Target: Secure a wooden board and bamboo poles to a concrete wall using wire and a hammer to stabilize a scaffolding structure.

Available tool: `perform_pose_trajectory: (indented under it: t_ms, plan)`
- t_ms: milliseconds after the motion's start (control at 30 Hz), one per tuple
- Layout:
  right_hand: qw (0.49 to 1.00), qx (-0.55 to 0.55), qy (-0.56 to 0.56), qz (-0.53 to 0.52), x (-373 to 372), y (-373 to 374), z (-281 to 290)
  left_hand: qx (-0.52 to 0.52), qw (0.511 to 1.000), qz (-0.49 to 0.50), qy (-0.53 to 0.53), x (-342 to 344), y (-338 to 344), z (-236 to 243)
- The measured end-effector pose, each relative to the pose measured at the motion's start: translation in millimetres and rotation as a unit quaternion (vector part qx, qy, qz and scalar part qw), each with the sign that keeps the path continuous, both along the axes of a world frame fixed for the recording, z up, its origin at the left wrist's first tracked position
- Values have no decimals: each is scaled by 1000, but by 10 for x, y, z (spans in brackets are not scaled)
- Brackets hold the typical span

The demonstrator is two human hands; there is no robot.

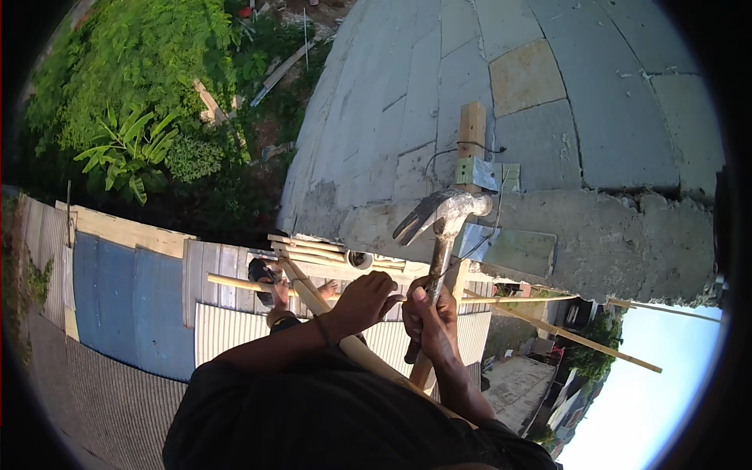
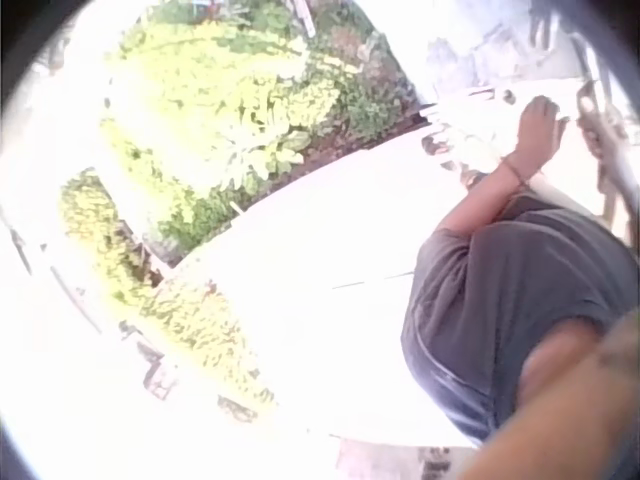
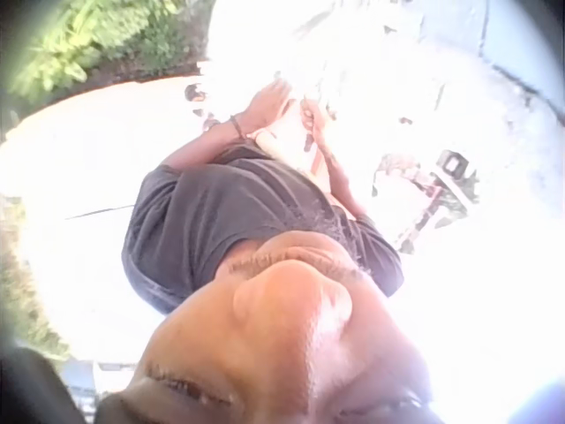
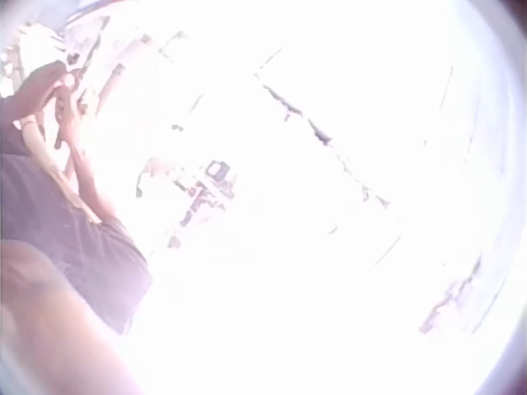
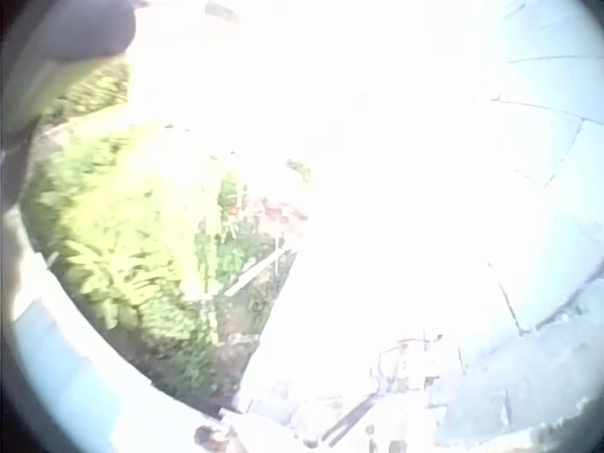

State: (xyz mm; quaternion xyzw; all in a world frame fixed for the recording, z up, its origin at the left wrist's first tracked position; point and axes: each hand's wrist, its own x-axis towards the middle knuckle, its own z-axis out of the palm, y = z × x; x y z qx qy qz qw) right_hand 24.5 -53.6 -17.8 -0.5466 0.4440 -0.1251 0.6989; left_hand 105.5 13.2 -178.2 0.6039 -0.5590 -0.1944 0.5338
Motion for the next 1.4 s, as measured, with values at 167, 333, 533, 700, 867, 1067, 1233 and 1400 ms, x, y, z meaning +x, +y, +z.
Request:
perform_pose_trajectory:
  t_ms: [167,333,533,700,867,1067,1233,1400]
  plan:
    - [996,-44,-20,-70,34,-10,3,-92,985,70,-128,172,12,-48]
    - [983,-79,-39,-158,27,5,-34,-61,988,50,-133,122,227,-86]
    - [983,-95,-49,-149,-1,-9,-101,17,999,42,2,-17,352,-130]
    - [989,-63,-36,-126,-24,29,-142,27,998,7,52,7,388,-222]
    - [989,-121,-1,-85,2,-5,-145,99,982,-15,163,71,381,-284]
    - [988,-135,24,-66,-5,-51,-140,178,909,124,357,480,377,-671]
    - [990,-135,17,-41,-19,-68,-138,209,928,190,242,737,633,-1174]
    - [979,-180,12,-93,-42,-140,-54,251,877,277,300,674,944,-1615]
